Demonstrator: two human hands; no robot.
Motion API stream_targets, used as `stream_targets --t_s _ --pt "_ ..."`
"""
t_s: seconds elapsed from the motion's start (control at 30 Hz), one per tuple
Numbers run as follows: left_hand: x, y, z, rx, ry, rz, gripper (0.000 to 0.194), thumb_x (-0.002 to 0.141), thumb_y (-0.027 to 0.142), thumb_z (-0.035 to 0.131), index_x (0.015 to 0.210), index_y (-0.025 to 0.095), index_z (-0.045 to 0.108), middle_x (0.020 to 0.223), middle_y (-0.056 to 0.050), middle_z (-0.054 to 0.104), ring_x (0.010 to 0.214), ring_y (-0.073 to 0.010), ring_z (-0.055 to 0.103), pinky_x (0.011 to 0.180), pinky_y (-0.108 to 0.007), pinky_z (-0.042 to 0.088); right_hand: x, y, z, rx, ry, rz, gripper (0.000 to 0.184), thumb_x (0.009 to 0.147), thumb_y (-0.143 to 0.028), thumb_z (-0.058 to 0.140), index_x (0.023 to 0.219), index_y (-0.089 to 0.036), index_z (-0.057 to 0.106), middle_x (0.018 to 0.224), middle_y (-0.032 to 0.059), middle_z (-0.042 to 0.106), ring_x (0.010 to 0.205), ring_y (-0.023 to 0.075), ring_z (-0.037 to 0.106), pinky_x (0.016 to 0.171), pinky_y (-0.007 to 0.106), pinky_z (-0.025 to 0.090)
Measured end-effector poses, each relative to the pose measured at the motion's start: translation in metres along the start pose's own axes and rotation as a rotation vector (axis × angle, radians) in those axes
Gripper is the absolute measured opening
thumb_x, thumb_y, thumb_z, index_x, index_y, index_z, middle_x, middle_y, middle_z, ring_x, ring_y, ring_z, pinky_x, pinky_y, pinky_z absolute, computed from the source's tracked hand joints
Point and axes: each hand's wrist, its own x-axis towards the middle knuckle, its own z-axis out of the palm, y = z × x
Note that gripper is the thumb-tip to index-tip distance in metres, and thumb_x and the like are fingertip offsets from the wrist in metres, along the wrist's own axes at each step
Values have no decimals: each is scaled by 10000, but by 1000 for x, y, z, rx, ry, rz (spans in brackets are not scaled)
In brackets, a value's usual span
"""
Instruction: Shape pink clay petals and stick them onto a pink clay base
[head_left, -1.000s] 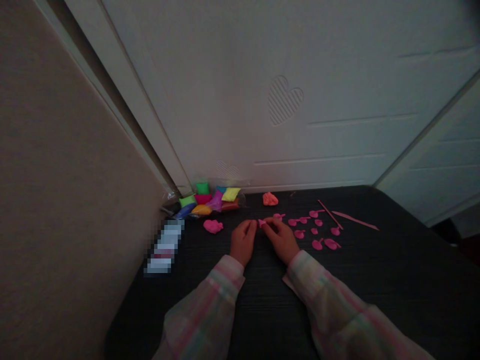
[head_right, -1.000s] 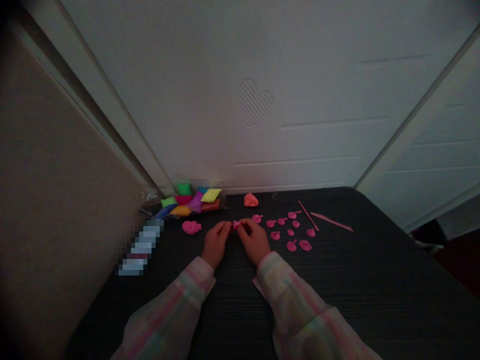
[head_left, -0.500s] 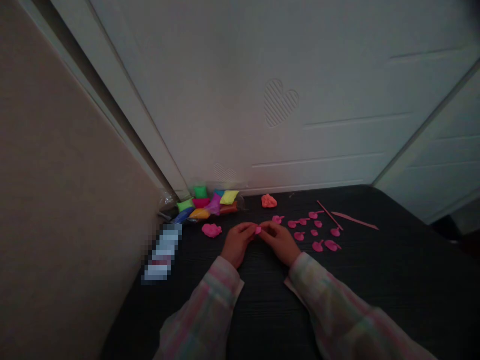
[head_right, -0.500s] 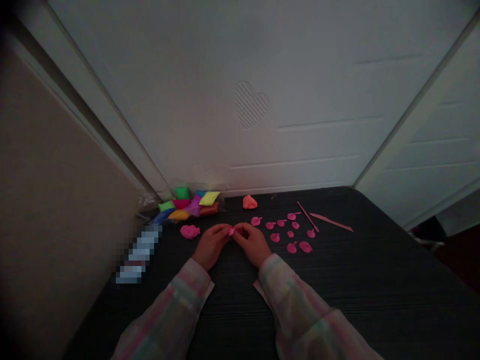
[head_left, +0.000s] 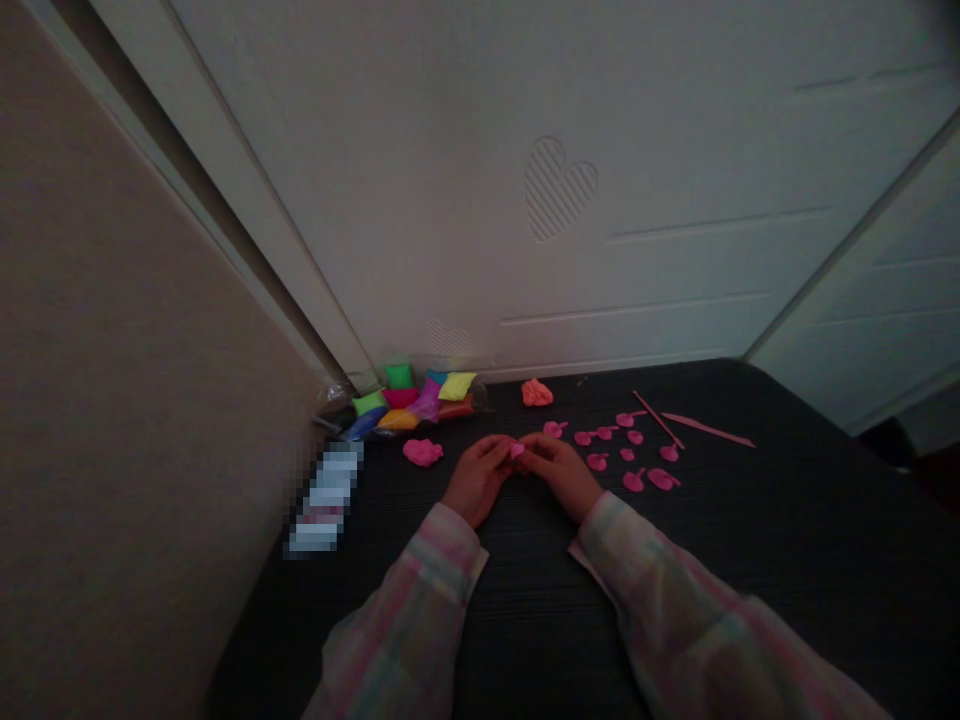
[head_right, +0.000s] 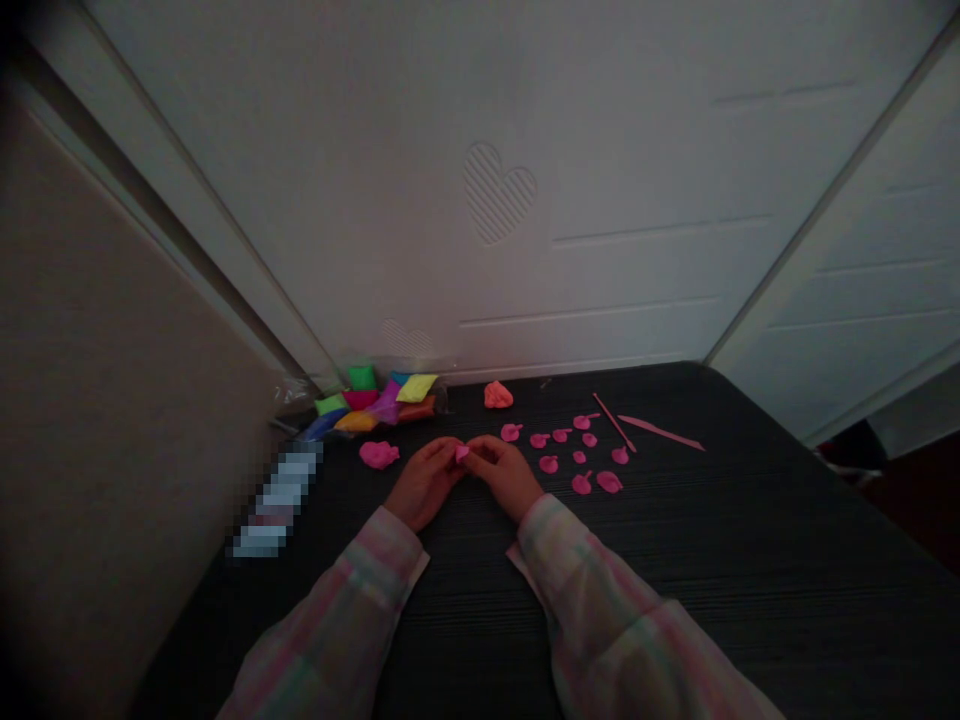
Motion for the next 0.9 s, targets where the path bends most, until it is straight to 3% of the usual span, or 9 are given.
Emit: stream_targets --t_s 0.23,0.6,0.9 --pt "1 -2 -1 -4 -25 -21 133 594 169 590 710 104 592 628 -18 560 570 -83 485 556 -225 361 -2 1 3 331 -89 165 87 593 -233 583 629 -160 552 541 -32 526 511 57 455 526 210 325" --pt "1 -3 0 -29 -4 -6 75 590 163 587 632 102 578 538 4 526 506 -68 460 495 -203 343 -2 1 5 330 -111 150 81 589 -223 596 633 -161 567 545 -33 531 523 58 451 534 217 312" --pt "1 -2 1 -8 2 2 135 609 145 578 739 112 597 697 -24 583 625 -80 512 610 -218 381 0 0 2 447 -27 167 83 616 -244 575 629 -165 553 573 -33 527 549 53 469 542 204 330"
